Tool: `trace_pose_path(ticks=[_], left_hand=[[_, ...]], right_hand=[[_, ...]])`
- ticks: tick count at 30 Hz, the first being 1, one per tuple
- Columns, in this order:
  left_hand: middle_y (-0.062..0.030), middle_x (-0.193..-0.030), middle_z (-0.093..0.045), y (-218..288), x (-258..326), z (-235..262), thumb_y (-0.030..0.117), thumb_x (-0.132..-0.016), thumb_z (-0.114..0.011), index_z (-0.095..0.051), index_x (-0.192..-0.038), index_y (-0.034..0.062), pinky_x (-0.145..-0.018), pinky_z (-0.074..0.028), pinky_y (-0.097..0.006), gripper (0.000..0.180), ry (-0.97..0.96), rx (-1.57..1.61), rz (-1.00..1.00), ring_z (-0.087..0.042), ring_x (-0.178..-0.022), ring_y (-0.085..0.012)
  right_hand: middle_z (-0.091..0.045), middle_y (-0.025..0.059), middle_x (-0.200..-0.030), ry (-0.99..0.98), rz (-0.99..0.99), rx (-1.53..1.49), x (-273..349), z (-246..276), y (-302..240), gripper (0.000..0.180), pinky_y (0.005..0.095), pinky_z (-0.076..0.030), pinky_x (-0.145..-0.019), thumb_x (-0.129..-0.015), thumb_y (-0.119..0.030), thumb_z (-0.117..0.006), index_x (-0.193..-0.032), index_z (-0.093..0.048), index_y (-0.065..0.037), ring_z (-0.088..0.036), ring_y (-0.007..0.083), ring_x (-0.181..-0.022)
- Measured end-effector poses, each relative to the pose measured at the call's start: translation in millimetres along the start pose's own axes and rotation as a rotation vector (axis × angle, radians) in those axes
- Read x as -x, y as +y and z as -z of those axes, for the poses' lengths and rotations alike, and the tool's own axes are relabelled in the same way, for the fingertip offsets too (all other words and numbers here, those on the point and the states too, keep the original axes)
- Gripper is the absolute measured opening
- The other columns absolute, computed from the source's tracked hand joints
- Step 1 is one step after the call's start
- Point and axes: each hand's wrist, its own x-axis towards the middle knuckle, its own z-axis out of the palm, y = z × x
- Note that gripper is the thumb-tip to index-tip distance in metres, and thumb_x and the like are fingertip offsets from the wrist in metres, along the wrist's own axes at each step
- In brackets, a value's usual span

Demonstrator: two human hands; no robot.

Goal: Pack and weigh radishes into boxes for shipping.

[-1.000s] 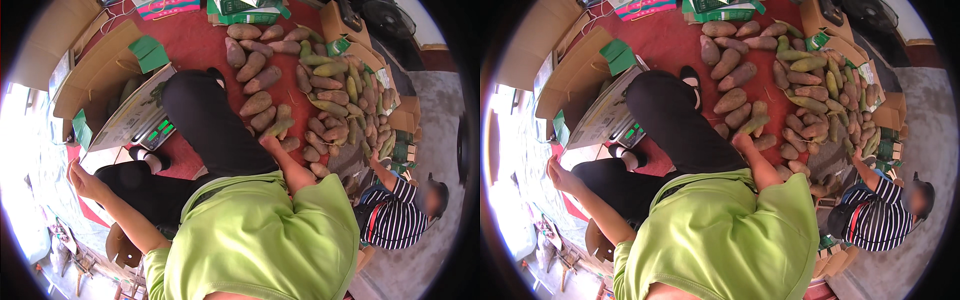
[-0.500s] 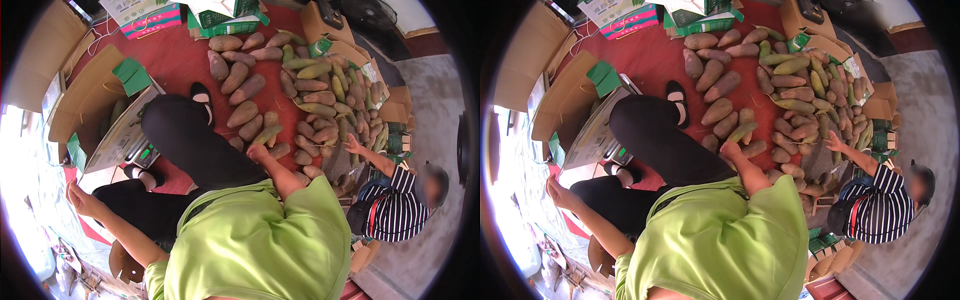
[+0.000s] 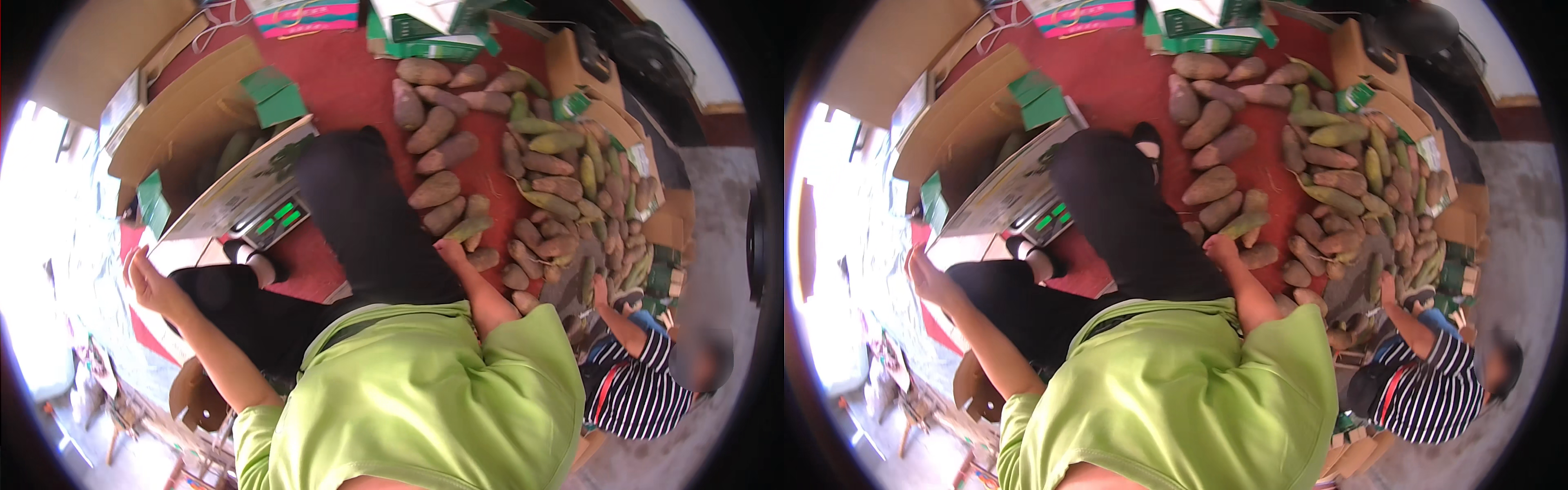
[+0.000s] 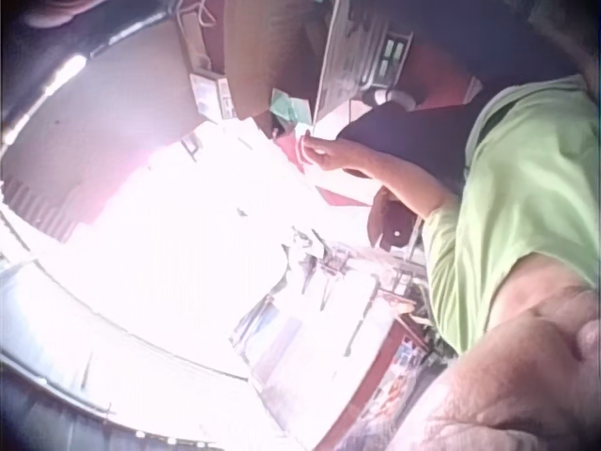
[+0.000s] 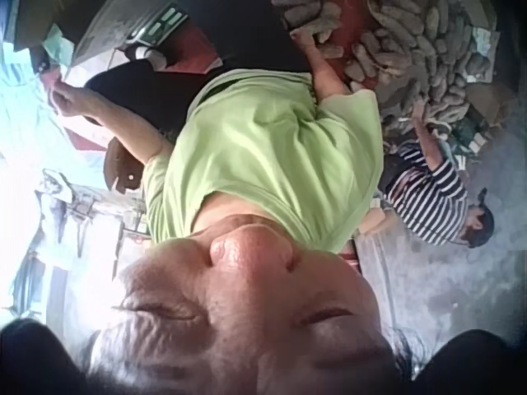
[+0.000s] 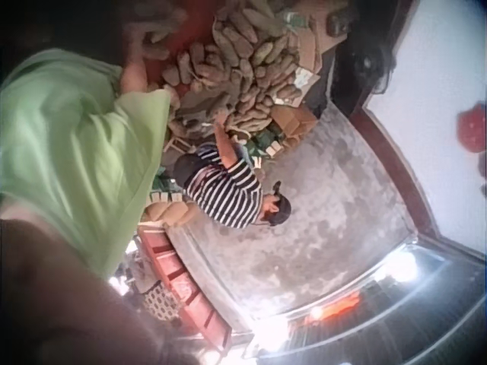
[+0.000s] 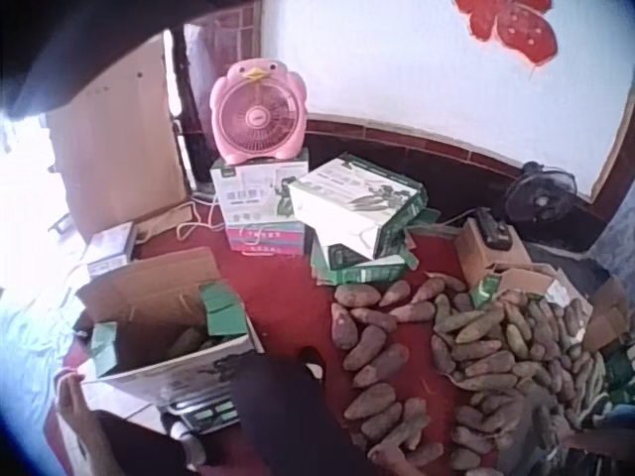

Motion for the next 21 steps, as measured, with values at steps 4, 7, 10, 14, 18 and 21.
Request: trace_pose_path(ticks=[4, 7, 10, 14, 18, 21], left_hand=[[-0.0067, -0.092, -0.06, 11, 1, -2, 0.009, -0.091, -0.051, -0.065, -0.086, -0.0025, -0.079, -0.044, -0.028, 0.019, -0.013, -0.035, -0.031, -0.055, -0.089, -0.0159], [-0.0062, -0.091, -0.061, 1, -1, 2, 0.011, -0.091, -0.051, -0.066, -0.086, -0.0012, -0.08, -0.043, -0.028, 0.02, 0.013, 0.005, 0.001, -0.054, -0.087, -0.0156], [-0.0052, -0.091, -0.059, 5, -2, 3, 0.013, -0.092, -0.05, -0.065, -0.086, -0.0008, -0.08, -0.042, -0.028, 0.022, 0.015, 0.06, 0.08, -0.054, -0.086, -0.0146], [-0.0056, -0.091, -0.059, 8, 0, 1, 0.015, -0.093, -0.05, -0.066, -0.088, -0.0006, -0.082, -0.042, -0.028, 0.022, -0.002, 0.034, 0.038, -0.054, -0.088, -0.0146], [-0.0065, -0.092, -0.06, 6, 1, -2, 0.015, -0.093, -0.05, -0.065, -0.089, -0.0022, -0.084, -0.043, -0.028, 0.023, -0.009, 0.075, 0.063, -0.055, -0.088, -0.0152], [-0.0068, -0.092, -0.06, 1, 1, 2, 0.016, -0.093, -0.051, -0.065, -0.089, -0.0026, -0.082, -0.044, -0.028, 0.023, -0.017, 0.082, 0.052, -0.056, -0.088, -0.0152]], right_hand=[[-0.065, 0.0118, -0.073, -0.077, -0.021, 0.03, -5, 2, 2, 0.01, 0.0377, -0.049, -0.069, -0.065, -0.015, -0.063, -0.073, -0.069, -0.012, -0.064, 0.0285, -0.073], [-0.064, 0.0125, -0.069, -0.01, -0.106, -0.198, -5, 3, -6, 0.01, 0.0385, -0.049, -0.067, -0.066, -0.017, -0.064, -0.071, -0.068, -0.011, -0.064, 0.0289, -0.069], [-0.065, 0.0114, -0.072, 0.014, -0.149, -0.273, -9, -3, -1, 0.01, 0.0379, -0.049, -0.068, -0.066, -0.017, -0.064, -0.073, -0.068, -0.011, -0.064, 0.0283, -0.073], [-0.066, 0.0105, -0.079, -0.065, -0.136, -0.093, -6, 4, -11, 0.015, 0.0368, -0.049, -0.073, -0.064, -0.011, -0.065, -0.079, -0.068, -0.012, -0.063, 0.0276, -0.081], [-0.066, 0.0108, -0.084, -0.083, -0.166, -0.072, -3, 2, -8, 0.024, 0.036, -0.05, -0.075, -0.059, -0.006, -0.067, -0.082, -0.068, -0.012, -0.063, 0.0273, -0.085], [-0.066, 0.0088, -0.075, -0.085, -0.191, -0.089, 0, 4, -16, 0.013, 0.0325, -0.05, -0.068, -0.07, -0.009, -0.062, -0.082, -0.068, -0.01, -0.065, 0.0233, -0.071]])
